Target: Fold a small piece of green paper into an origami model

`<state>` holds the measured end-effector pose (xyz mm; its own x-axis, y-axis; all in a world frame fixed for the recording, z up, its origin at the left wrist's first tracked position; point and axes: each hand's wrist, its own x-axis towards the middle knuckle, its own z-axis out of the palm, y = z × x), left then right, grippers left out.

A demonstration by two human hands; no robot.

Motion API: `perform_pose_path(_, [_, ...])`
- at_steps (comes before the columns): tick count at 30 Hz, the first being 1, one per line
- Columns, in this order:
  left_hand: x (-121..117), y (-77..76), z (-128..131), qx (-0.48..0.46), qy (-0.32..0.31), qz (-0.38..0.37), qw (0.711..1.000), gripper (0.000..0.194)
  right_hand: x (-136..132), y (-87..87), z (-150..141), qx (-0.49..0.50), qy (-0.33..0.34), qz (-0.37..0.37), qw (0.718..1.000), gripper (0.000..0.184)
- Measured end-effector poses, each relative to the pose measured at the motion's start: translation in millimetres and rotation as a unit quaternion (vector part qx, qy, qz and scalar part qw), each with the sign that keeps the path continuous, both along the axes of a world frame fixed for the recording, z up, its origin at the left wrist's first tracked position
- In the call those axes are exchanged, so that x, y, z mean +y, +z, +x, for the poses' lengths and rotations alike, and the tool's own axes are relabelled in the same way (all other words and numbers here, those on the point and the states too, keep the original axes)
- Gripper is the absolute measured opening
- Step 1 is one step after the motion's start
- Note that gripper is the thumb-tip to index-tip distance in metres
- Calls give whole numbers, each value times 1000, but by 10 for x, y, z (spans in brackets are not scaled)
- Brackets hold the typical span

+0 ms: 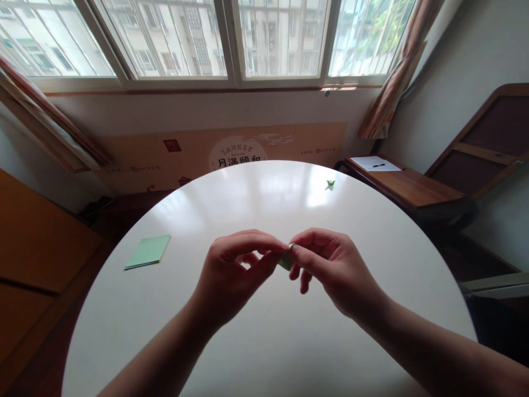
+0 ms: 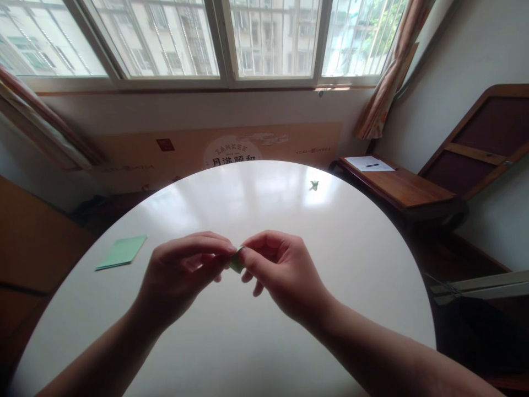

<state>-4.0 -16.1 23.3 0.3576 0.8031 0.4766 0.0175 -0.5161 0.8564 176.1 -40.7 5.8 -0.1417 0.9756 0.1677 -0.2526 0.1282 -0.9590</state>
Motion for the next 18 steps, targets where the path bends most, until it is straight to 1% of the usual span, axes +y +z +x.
perform_pose_path(2, [-3, 9, -19, 20, -9, 17, 1000, 20, -10, 11, 5, -10, -4, 4, 1000, 11])
perform_pose_path(4, [-7, 16, -27, 28, -16, 18, 999, 19, -15, 17, 8, -17, -9, 6, 1000, 12])
perform_pose_path(8, [-8, 25, -5, 6, -7, -39, 999, 13, -14, 8, 7, -32, -18, 16, 999, 13])
perform_pose_path(11, [-2, 29, 22, 5, 5, -83, 997, 14, -9, -10, 5, -39, -27, 33, 998, 13])
perform_pose_path(13, [2, 27, 32, 1, 15, -94, 995, 14, -5, -19, 6, -44, -28, 40, 998, 14])
perform_pose_path(15, [4, 22, 36, -1, 27, -95, 995, 13, 2, -28, 10, -50, -22, 41, 998, 16])
perform_pose_path(18, [-1, 16, 32, 16, 50, -72, 996, 10, 18, -47, 16, -64, -10, 41, 997, 19])
